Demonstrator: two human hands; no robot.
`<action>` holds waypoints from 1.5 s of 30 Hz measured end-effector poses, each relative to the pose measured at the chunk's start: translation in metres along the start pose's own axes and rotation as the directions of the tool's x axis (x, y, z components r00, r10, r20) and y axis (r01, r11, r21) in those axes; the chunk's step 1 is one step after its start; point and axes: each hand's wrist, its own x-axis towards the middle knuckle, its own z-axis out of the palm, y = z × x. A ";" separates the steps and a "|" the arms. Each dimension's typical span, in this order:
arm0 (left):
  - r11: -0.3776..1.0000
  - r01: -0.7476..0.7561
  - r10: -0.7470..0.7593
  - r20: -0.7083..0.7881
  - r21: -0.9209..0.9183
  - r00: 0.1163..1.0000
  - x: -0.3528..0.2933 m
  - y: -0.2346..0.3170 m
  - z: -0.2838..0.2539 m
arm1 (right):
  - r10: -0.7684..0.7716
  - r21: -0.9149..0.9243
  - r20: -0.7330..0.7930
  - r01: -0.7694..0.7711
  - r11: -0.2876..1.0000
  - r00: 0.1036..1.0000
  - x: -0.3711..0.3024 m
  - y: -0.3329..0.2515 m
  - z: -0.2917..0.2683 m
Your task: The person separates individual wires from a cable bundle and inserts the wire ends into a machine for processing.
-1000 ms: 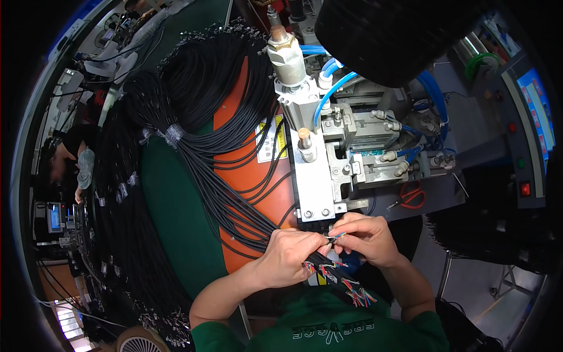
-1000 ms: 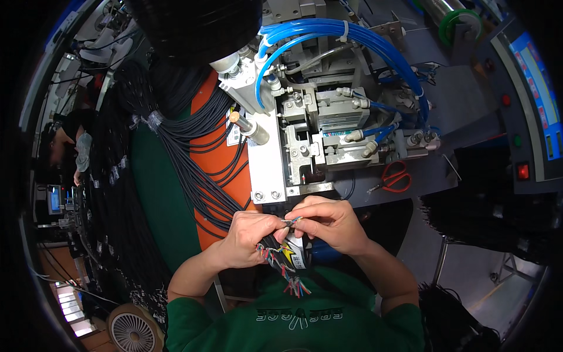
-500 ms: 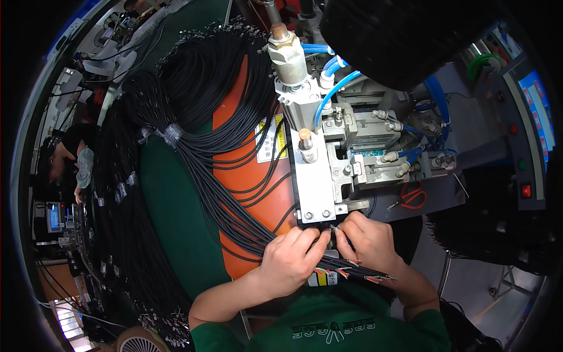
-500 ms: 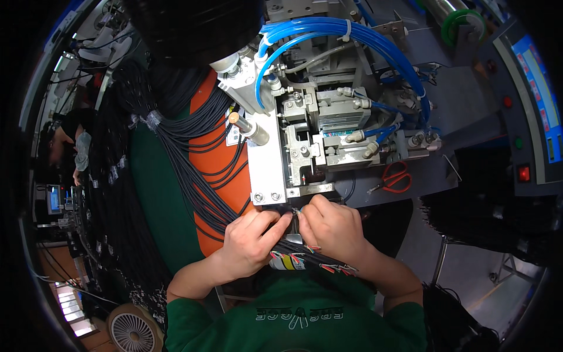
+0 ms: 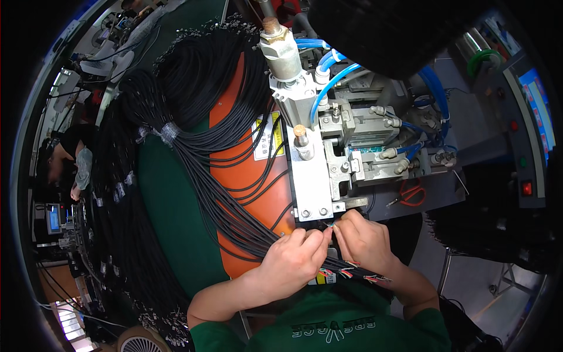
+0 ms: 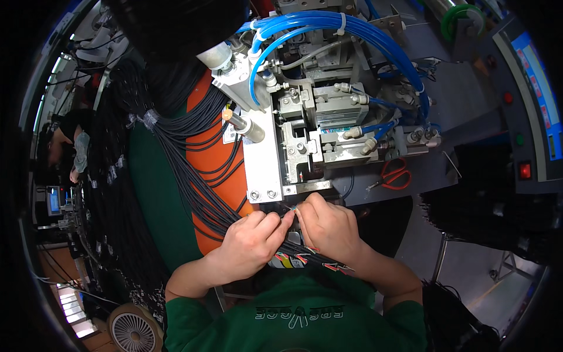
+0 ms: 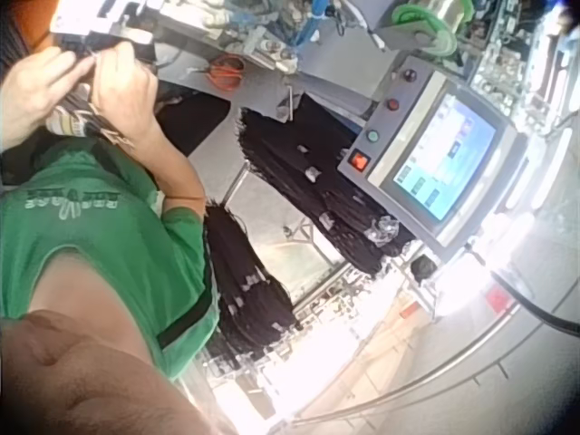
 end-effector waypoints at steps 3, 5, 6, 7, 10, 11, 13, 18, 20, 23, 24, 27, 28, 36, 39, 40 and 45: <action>0.999 0.018 -0.019 0.016 0.046 1.000 0.003 0.004 -0.001 | 0.003 -0.033 0.032 -0.002 0.999 0.999 0.002 -0.003 -0.004; 0.998 0.019 -0.020 0.027 0.052 0.999 0.005 0.002 -0.001 | 0.008 -0.058 0.053 -0.005 0.998 0.999 0.001 -0.002 -0.004; 0.999 0.001 -0.003 0.033 0.046 0.999 0.007 0.001 -0.001 | 0.002 -0.047 0.057 0.001 0.999 0.998 0.000 0.002 -0.003; 0.999 -0.017 0.015 0.039 0.039 0.999 0.008 0.000 -0.001 | -0.004 -0.036 0.061 0.006 0.999 0.998 -0.001 0.006 -0.002; 0.999 -0.027 0.026 0.036 0.034 0.999 0.006 -0.002 0.000 | -0.002 0.032 -0.067 0.004 0.999 0.998 -0.006 0.008 0.009; 0.999 -0.028 0.026 0.036 0.035 0.999 0.007 -0.002 0.000 | -0.003 0.058 -0.169 0.013 0.998 0.986 -0.007 0.009 0.012; 0.999 -0.005 0.004 0.030 0.032 1.000 0.007 -0.001 -0.001 | -0.011 0.075 -0.167 0.024 0.997 0.986 -0.006 0.012 0.014; 0.999 0.046 -0.046 -0.018 -0.001 0.999 0.005 -0.002 0.002 | 0.026 0.111 -0.084 -0.017 0.994 0.996 0.002 0.011 0.004; 0.998 0.052 -0.052 -0.020 -0.027 0.998 0.002 -0.003 0.001 | 0.219 0.342 0.086 -0.235 0.910 0.972 0.004 0.012 0.001; 0.962 0.150 -0.156 -0.008 -0.229 0.988 -0.011 -0.012 0.001 | 0.353 0.487 0.167 -0.388 0.782 0.921 0.000 0.012 0.004; 0.968 0.146 -0.166 -0.081 -0.206 0.983 -0.017 -0.017 0.002 | 0.381 0.518 0.168 -0.411 0.750 0.909 0.000 0.011 0.006; 0.968 0.164 -0.189 -0.122 -0.190 0.974 -0.025 -0.018 -0.001 | 0.330 0.418 0.153 -0.363 0.833 0.932 0.002 0.011 0.001; 0.969 0.180 -0.202 -0.120 -0.167 0.972 -0.025 -0.017 0.000 | 0.329 0.419 0.155 -0.363 0.832 0.932 0.001 0.011 0.001; 0.961 0.240 -0.260 -0.165 -0.136 0.951 -0.029 -0.022 0.007 | 0.329 0.796 0.245 -0.382 0.470 0.912 -0.012 0.005 -0.007; 0.929 -0.008 -0.065 -0.183 -0.369 0.981 -0.026 -0.015 -0.001 | 0.254 0.853 0.215 -0.308 0.421 0.943 -0.011 0.001 -0.005; 0.917 -0.008 -0.067 -0.175 -0.399 0.982 -0.027 -0.015 -0.001 | 0.263 0.844 0.234 -0.330 0.423 0.936 -0.011 0.001 -0.003; 0.880 0.060 -0.118 -0.095 -0.471 0.988 -0.022 -0.018 0.001 | 0.239 0.913 0.379 -0.403 0.060 0.894 -0.012 0.008 0.000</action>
